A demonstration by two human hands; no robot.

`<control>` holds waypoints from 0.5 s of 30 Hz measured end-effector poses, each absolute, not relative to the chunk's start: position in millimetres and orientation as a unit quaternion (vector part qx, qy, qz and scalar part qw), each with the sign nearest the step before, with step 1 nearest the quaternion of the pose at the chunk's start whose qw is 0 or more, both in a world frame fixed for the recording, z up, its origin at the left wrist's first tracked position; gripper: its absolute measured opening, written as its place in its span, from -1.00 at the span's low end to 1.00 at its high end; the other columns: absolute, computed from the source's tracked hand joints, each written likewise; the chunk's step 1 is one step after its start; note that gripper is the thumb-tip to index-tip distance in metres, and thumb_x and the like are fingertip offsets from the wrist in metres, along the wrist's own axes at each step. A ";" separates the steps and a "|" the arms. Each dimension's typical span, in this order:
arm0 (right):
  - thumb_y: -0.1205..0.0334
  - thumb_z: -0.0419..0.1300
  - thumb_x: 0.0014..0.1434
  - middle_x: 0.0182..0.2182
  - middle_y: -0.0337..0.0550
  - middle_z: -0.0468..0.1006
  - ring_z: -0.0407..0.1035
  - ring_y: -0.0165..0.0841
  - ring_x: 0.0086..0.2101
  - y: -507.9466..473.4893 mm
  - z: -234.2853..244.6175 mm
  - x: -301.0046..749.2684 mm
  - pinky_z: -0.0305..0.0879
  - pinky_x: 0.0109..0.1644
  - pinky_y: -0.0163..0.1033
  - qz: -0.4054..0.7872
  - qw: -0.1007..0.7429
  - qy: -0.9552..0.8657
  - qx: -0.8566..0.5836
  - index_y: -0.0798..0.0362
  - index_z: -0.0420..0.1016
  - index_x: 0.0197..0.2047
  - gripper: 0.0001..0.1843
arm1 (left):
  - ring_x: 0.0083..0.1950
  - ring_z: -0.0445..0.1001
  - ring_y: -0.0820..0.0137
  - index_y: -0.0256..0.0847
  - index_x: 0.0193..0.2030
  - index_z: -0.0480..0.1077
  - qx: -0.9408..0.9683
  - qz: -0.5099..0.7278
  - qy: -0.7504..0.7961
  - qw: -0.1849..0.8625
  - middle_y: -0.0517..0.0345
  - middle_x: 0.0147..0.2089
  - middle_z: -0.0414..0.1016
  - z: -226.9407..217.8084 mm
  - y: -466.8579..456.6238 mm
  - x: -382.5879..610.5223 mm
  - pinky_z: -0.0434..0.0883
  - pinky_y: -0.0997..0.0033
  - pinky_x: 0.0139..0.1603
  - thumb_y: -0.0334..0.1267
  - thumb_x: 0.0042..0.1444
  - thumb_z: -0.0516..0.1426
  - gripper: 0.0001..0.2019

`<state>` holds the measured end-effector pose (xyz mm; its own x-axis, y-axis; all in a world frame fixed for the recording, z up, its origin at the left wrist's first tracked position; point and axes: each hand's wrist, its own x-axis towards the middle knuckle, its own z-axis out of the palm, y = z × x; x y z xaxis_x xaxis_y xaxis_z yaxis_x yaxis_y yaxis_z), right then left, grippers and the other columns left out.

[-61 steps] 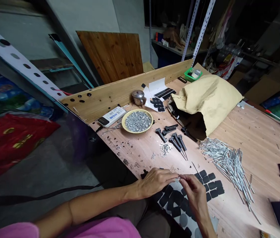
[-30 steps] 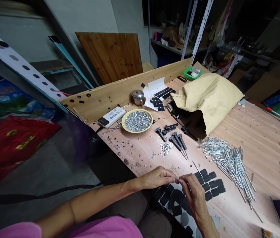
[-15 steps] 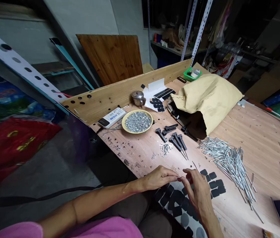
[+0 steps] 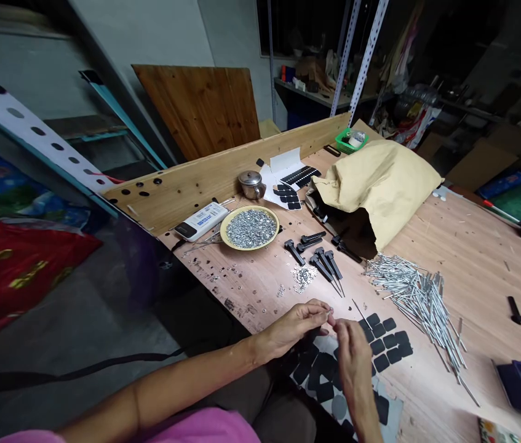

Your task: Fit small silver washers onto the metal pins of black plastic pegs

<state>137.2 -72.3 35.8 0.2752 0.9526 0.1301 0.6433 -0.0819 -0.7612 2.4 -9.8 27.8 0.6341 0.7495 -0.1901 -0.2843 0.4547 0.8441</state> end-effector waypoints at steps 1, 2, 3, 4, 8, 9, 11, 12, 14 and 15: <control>-0.15 -0.02 0.16 -0.41 -0.12 0.54 0.41 -0.32 -0.38 -75.8 32.2 130.7 0.31 -0.31 -0.27 0.232 0.403 -0.544 -0.699 0.03 0.46 -0.36 -0.55 | -0.01 0.35 0.26 -0.30 -0.38 0.53 0.365 0.332 0.274 0.826 -0.06 -0.01 0.35 29.2 -10.8 5.6 0.35 0.42 -0.12 0.13 -0.19 0.27 -0.53; -0.14 0.04 0.12 -0.36 -0.11 0.56 0.42 -0.31 -0.34 -79.3 28.6 124.0 0.32 -0.26 -0.25 0.251 0.433 -0.519 -0.693 0.04 0.48 -0.32 -0.58 | 0.04 0.31 0.23 -0.31 -0.40 0.53 0.330 0.343 0.268 0.837 -0.06 -0.01 0.35 30.4 -12.5 8.9 0.32 0.42 -0.06 0.11 -0.23 0.30 -0.55; -0.13 0.09 0.09 -0.34 -0.10 0.56 0.42 -0.30 -0.31 -82.6 25.4 117.8 0.33 -0.22 -0.24 0.267 0.461 -0.491 -0.690 0.04 0.49 -0.30 -0.60 | 0.10 0.27 0.22 -0.30 -0.41 0.53 0.307 0.354 0.267 0.842 -0.06 -0.02 0.35 31.1 -14.8 12.2 0.29 0.41 0.00 0.08 -0.24 0.32 -0.56; -0.12 0.12 0.07 -0.33 -0.11 0.56 0.42 -0.30 -0.30 -85.6 22.8 112.6 0.33 -0.21 -0.24 0.282 0.485 -0.460 -0.688 0.05 0.49 -0.30 -0.61 | 0.13 0.23 0.22 -0.30 -0.41 0.53 0.292 0.364 0.269 0.843 -0.05 -0.02 0.36 31.4 -17.6 15.5 0.25 0.41 0.04 0.07 -0.24 0.32 -0.58; -0.13 0.17 0.00 -0.42 -0.19 0.52 0.38 -0.36 -0.43 -96.7 20.5 108.9 0.31 -0.38 -0.29 0.347 0.537 -0.329 -0.694 0.04 0.46 -0.30 -0.61 | 0.03 0.30 0.26 -0.27 -0.36 0.52 0.280 0.364 0.304 0.835 0.00 -0.05 0.39 26.4 -30.4 27.8 0.25 0.36 0.04 0.08 -0.20 0.29 -0.58; -0.15 0.17 -0.01 -0.48 -0.23 0.49 0.35 -0.38 -0.50 -100.1 21.4 112.0 0.28 -0.47 -0.31 0.365 0.533 -0.300 -0.702 0.04 0.45 -0.29 -0.58 | -0.02 0.33 0.28 -0.27 -0.35 0.52 0.294 0.358 0.311 0.830 0.01 -0.09 0.40 24.1 -33.6 30.7 0.27 0.35 0.02 0.08 -0.17 0.28 -0.58; -0.18 0.16 -0.02 -0.59 -0.30 0.40 0.27 -0.42 -0.60 -108.2 22.8 121.2 0.18 -0.58 -0.34 0.383 0.505 -0.274 -0.724 0.05 0.44 -0.28 -0.55 | -0.07 0.35 0.30 -0.27 -0.35 0.52 0.345 0.351 0.316 0.811 0.03 -0.15 0.41 19.1 -39.2 37.0 0.28 0.35 -0.01 0.07 -0.11 0.24 -0.61; -0.19 0.15 -0.02 -0.62 -0.32 0.37 0.24 -0.43 -0.62 -113.0 22.8 126.8 0.15 -0.60 -0.34 0.373 0.485 -0.287 -0.737 0.05 0.44 -0.30 -0.55 | -0.07 0.35 0.30 -0.27 -0.35 0.53 0.376 0.350 0.314 0.799 0.03 -0.16 0.41 16.7 -41.3 40.2 0.29 0.36 -0.02 0.05 -0.07 0.22 -0.63; -0.18 0.13 0.02 -0.59 -0.28 0.39 0.25 -0.42 -0.60 -123.3 20.5 140.5 0.17 -0.56 -0.33 0.305 0.446 -0.359 -0.761 0.05 0.45 -0.36 -0.58 | -0.08 0.37 0.31 -0.27 -0.32 0.53 0.440 0.333 0.305 0.776 0.03 -0.16 0.40 12.8 -43.2 47.1 0.31 0.38 -0.04 -0.01 0.04 0.16 -0.67; -0.16 0.11 0.06 -0.56 -0.24 0.42 0.28 -0.41 -0.56 -128.4 18.2 149.1 0.20 -0.52 -0.32 0.253 0.425 -0.407 -0.768 0.05 0.45 -0.39 -0.59 | -0.10 0.37 0.32 -0.26 -0.30 0.54 0.480 0.318 0.302 0.760 0.03 -0.18 0.40 11.3 -42.6 50.9 0.32 0.38 -0.06 -0.04 0.09 0.12 -0.69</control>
